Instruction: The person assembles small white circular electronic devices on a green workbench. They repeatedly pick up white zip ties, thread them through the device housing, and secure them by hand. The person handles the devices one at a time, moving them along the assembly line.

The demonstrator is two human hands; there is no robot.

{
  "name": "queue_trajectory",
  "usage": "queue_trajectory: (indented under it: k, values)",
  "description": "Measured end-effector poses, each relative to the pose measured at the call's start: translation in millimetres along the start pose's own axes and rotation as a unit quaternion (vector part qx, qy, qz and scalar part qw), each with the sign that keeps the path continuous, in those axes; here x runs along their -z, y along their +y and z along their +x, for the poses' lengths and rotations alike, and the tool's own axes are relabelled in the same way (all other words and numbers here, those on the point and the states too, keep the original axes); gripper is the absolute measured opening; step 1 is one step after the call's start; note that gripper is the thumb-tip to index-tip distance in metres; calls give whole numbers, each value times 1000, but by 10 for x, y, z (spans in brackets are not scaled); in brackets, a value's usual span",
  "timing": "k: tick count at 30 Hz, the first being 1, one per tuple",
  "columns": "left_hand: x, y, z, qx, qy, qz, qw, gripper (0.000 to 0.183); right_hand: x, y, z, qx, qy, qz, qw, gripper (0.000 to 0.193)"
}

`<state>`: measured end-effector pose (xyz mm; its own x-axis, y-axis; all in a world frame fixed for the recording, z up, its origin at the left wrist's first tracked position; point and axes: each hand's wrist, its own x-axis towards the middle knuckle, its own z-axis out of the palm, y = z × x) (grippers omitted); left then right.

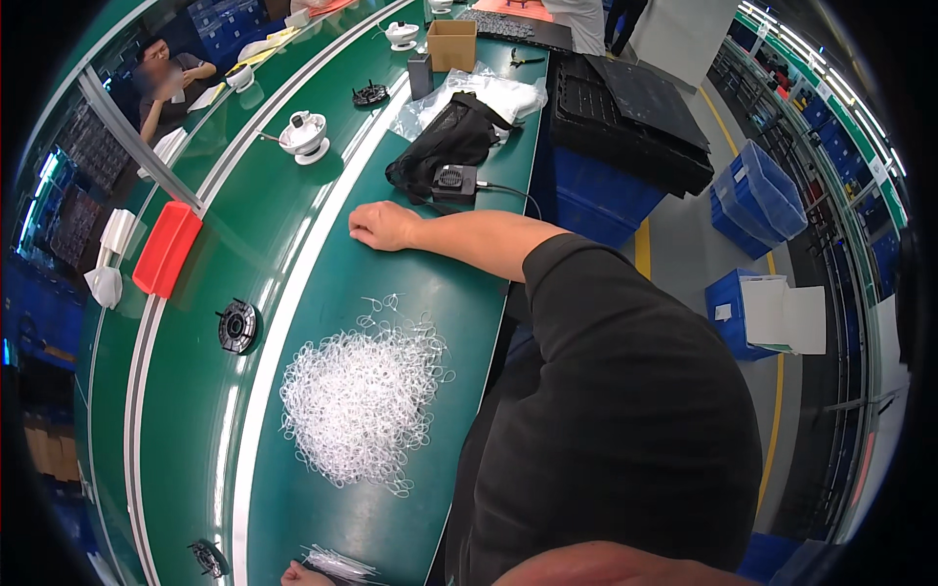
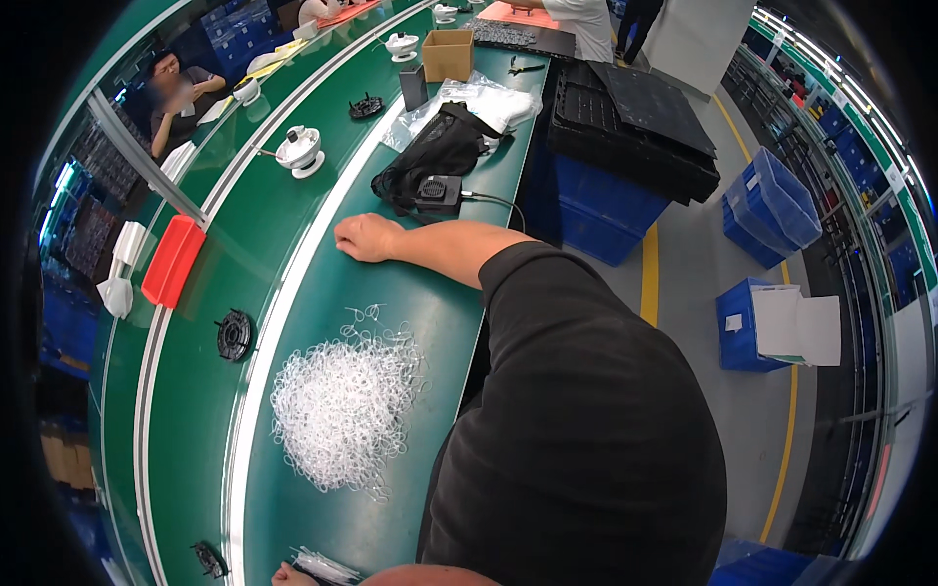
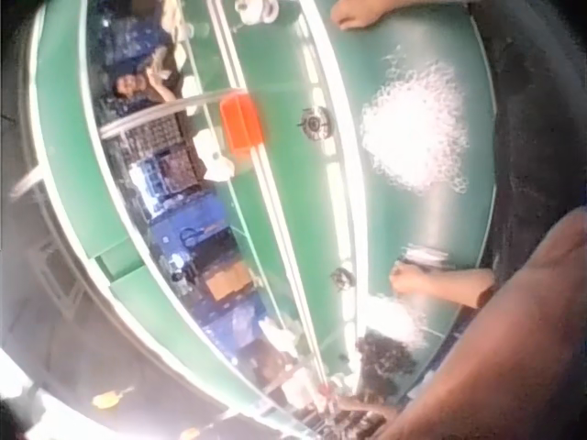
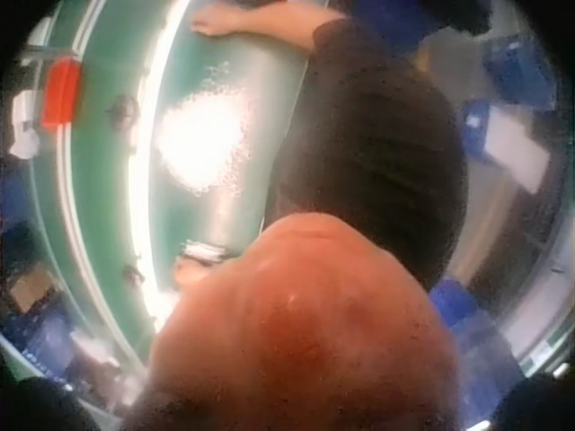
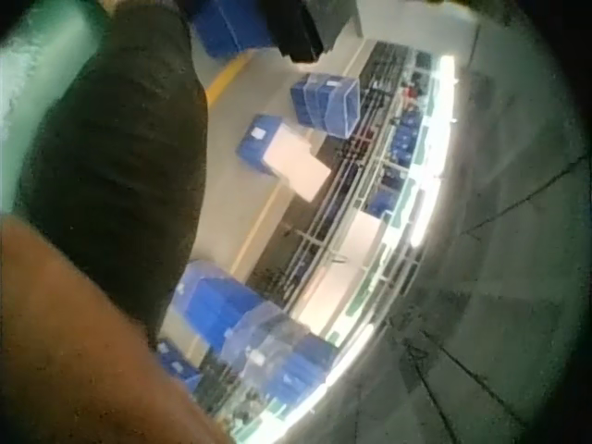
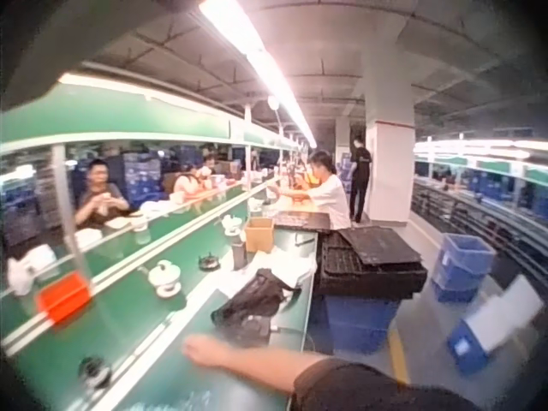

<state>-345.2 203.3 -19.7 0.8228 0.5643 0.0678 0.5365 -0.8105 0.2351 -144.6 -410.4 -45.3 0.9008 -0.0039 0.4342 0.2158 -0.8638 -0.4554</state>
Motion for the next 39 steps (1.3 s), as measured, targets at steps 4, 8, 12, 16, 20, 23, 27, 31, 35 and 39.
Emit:
queue_trajectory:
  k: [4, 8, 12, 16, 20, 23, 27, 31, 35, 39]
  values:
    - [-45, 20, 19, -5, 29, 15, 999, 37, 34, -19, -22, -41, -30, 23, 998, 18]
    - [-76, 19, 20, 12, 13, -33, 999, 38, 29, -15, -5, -47, -36, 22, 998, 17]
    - [-133, -106, 30, -16, 16, -132, 991, 39, 62, -37, -22, -40, -38, 19, 998, 16]
    - [-24, -61, -7, 4, -32, -218, 975, 36, 44, -41, -21, -34, -24, 32, 999, 16]
    - [-86, -149, 91, 51, -86, -363, 926, 33, 66, -74, -38, -32, -15, 42, 998, 15]
    - [-99, -193, 98, 43, -67, -422, 903, 29, 54, -66, -73, -13, 3, 37, 999, 12]
    - [-112, -321, 133, -7, -3, -371, 929, 25, 16, -26, -58, -1, 3, 46, 999, 12]
    - [-511, -834, 503, -15, 104, -474, 874, 20, -1, 43, -7, 49, 25, 55, 997, 16]
    - [-342, -556, 357, -9, 105, -473, 875, 19, 34, 5, -17, 34, 42, 64, 996, 21]
    - [-345, -468, 352, 0, 161, -526, 835, 20, 6, 59, 16, 12, 11, 95, 995, 18]
